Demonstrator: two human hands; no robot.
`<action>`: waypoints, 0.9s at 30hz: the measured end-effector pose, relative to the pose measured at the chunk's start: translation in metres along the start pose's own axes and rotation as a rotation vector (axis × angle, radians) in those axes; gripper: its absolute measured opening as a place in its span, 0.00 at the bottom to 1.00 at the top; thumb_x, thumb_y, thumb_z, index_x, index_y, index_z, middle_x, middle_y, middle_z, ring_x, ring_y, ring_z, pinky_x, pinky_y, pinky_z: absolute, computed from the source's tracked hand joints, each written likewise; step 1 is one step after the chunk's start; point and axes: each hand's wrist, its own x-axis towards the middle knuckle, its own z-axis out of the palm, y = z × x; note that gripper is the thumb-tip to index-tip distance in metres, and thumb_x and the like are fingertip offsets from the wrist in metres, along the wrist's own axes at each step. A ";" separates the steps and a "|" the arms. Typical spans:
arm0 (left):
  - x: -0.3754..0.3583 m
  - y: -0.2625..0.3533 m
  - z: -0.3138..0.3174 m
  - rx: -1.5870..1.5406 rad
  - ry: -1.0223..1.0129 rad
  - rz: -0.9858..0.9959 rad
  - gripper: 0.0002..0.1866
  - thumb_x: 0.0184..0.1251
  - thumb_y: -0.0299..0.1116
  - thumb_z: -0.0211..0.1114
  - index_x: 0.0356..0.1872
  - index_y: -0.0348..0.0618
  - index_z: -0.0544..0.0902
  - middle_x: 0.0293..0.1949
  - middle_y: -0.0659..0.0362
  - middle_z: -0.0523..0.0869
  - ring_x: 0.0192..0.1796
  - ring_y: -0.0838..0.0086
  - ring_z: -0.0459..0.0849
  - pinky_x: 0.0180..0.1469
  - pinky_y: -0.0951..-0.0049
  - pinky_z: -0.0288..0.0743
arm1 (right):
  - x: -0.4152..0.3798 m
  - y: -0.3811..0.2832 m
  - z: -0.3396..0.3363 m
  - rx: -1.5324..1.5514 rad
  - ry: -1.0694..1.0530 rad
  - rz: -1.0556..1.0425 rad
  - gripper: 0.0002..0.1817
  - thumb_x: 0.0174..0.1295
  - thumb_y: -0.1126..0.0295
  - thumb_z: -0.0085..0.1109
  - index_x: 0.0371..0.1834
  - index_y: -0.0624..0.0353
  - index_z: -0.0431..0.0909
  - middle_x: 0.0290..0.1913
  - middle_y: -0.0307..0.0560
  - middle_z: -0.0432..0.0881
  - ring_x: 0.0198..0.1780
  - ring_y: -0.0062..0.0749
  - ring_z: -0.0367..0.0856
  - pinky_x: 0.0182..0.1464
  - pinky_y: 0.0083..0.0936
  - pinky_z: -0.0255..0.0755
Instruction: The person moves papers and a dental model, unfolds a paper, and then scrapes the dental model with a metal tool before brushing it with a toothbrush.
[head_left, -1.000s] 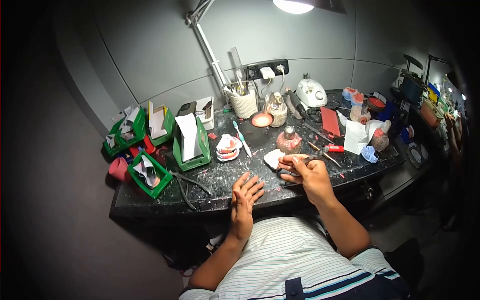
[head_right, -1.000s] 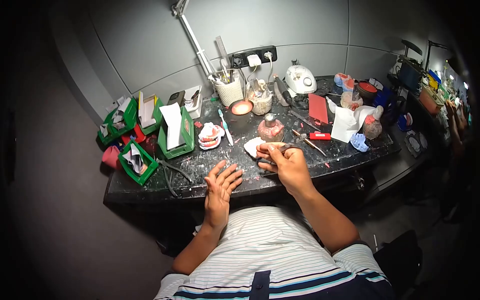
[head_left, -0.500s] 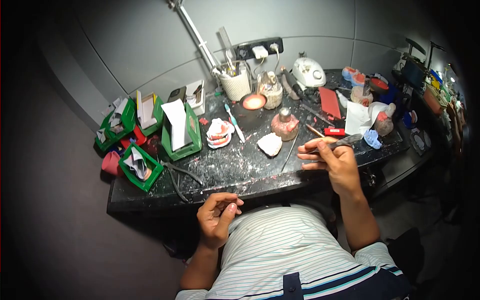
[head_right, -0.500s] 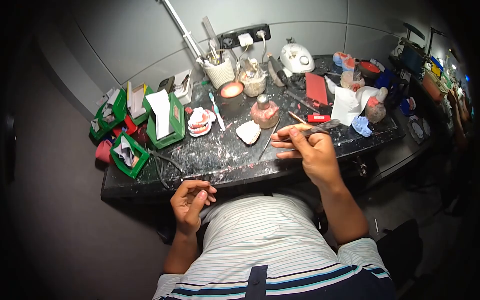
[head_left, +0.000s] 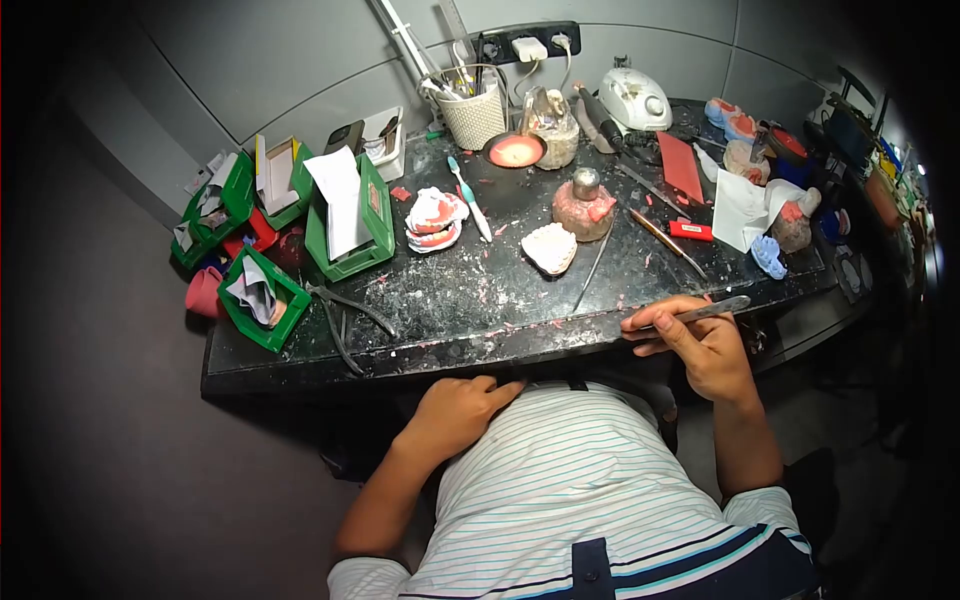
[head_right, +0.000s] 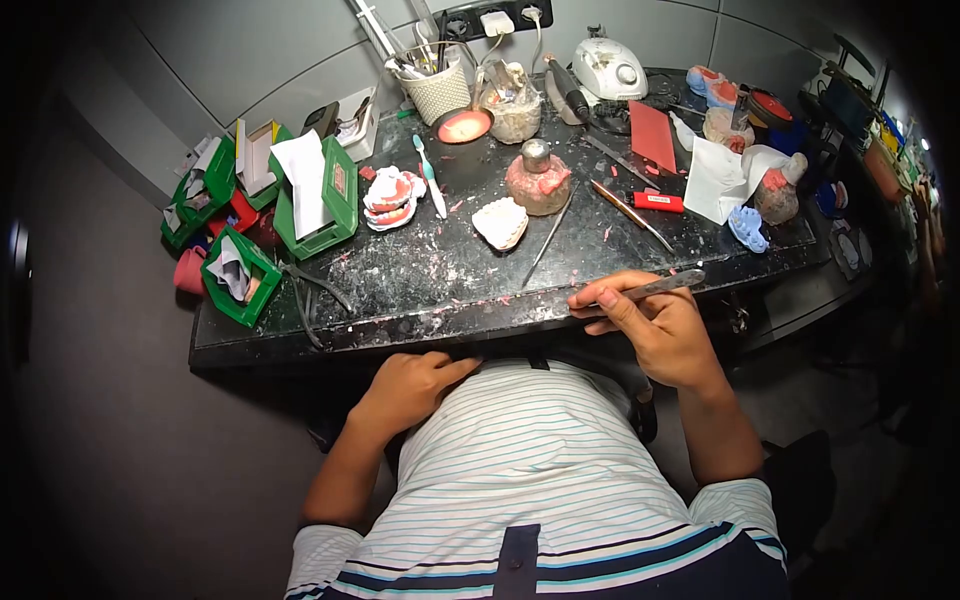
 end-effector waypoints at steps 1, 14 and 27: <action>0.003 -0.001 0.002 0.148 -0.052 0.054 0.19 0.71 0.34 0.62 0.60 0.55 0.87 0.27 0.60 0.85 0.29 0.66 0.89 0.32 0.68 0.82 | -0.001 0.000 0.001 0.000 -0.001 0.001 0.14 0.81 0.67 0.54 0.51 0.68 0.84 0.50 0.55 0.89 0.52 0.37 0.90 0.49 0.28 0.89; 0.018 -0.008 0.042 0.399 -0.045 0.223 0.23 0.70 0.34 0.58 0.65 0.49 0.84 0.22 0.62 0.83 0.20 0.68 0.86 0.20 0.68 0.79 | -0.001 0.002 0.010 0.037 -0.097 0.100 0.15 0.81 0.66 0.53 0.51 0.67 0.85 0.49 0.49 0.89 0.52 0.32 0.90 0.51 0.26 0.86; 0.010 -0.040 0.067 0.299 0.227 0.468 0.23 0.65 0.30 0.62 0.61 0.40 0.86 0.31 0.61 0.87 0.25 0.74 0.85 0.25 0.74 0.80 | -0.001 -0.004 -0.003 0.398 -0.088 0.090 0.33 0.86 0.52 0.35 0.58 0.80 0.77 0.55 0.70 0.85 0.58 0.54 0.88 0.52 0.41 0.90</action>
